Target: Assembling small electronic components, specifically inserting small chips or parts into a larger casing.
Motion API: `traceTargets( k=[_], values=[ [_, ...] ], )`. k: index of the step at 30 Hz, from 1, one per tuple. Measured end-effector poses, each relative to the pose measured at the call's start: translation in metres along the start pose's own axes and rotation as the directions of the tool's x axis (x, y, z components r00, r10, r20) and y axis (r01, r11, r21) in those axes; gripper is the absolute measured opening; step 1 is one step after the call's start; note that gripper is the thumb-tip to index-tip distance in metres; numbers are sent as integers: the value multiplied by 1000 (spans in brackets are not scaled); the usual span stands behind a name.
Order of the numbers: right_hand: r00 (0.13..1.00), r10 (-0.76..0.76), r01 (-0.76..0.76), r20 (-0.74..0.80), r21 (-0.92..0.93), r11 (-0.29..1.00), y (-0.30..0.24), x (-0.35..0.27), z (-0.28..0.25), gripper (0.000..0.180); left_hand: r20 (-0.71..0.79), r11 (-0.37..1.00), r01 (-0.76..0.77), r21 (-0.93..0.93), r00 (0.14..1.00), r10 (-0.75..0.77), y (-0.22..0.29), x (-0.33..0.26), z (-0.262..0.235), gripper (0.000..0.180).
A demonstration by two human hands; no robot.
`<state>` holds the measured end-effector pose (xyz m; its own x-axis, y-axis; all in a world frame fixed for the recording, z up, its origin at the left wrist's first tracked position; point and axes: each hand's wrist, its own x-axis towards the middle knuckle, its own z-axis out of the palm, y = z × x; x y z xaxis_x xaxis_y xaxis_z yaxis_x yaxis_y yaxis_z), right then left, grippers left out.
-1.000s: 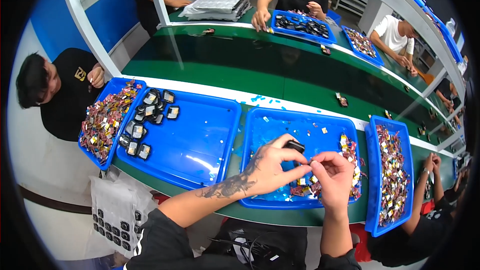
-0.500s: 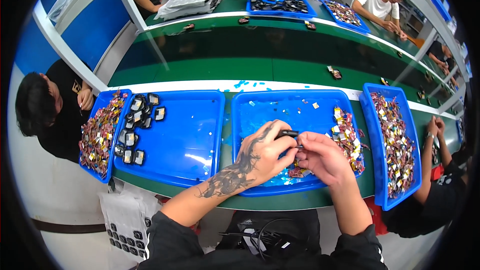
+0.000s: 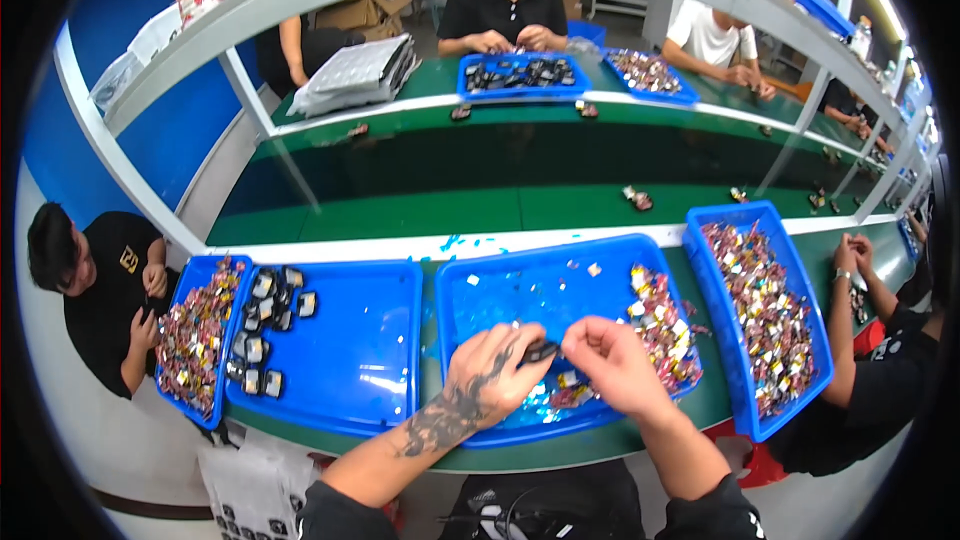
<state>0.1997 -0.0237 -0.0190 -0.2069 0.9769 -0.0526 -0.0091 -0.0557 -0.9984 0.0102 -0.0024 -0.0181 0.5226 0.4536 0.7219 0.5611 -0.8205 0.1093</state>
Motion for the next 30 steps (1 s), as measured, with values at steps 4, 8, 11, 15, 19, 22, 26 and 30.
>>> traceTargets(
  k=[4, 8, 11, 15, 19, 22, 26, 30],
  values=[
    [984, 160, -173, 72, 232, 957, -2, 9, -9, 15, -24, 994, -106, 26, 994, 106, 2, 0, 0, 16],
    [983, 185, -180, -6, 206, 962, -11, 21, 2, 14, -71, 978, -117, 173, 989, 131, 0, -1, 6, 9],
    [986, 47, -26, -161, 126, 992, -7, 26, 1, 11, -85, 993, 2, 122, 996, 8, 4, 3, 9, 17],
    [724, -688, 356, -42, -832, 425, 7, 31, -11, 10, 110, 694, 538, -479, 821, -561, 8, 2, 15, 14],
    [943, -209, 4, -259, -619, 785, -11, 3, -7, 13, 412, 172, 659, -732, 630, -659, 2, -1, 21, 11],
    [932, -214, 175, -291, -156, 972, -3, 0, 2, 11, 452, 67, 627, -776, 627, -634, 3, -5, 27, 8],
    [926, -315, 277, -208, -192, 942, 1, 5, 9, 9, 431, 161, 620, -768, 686, -586, 7, -7, 27, 14],
    [915, -240, 160, -325, -255, 954, -3, -1, 4, 7, 554, 8, 634, -773, 681, -480, 8, -2, 19, 31]
  ],
)
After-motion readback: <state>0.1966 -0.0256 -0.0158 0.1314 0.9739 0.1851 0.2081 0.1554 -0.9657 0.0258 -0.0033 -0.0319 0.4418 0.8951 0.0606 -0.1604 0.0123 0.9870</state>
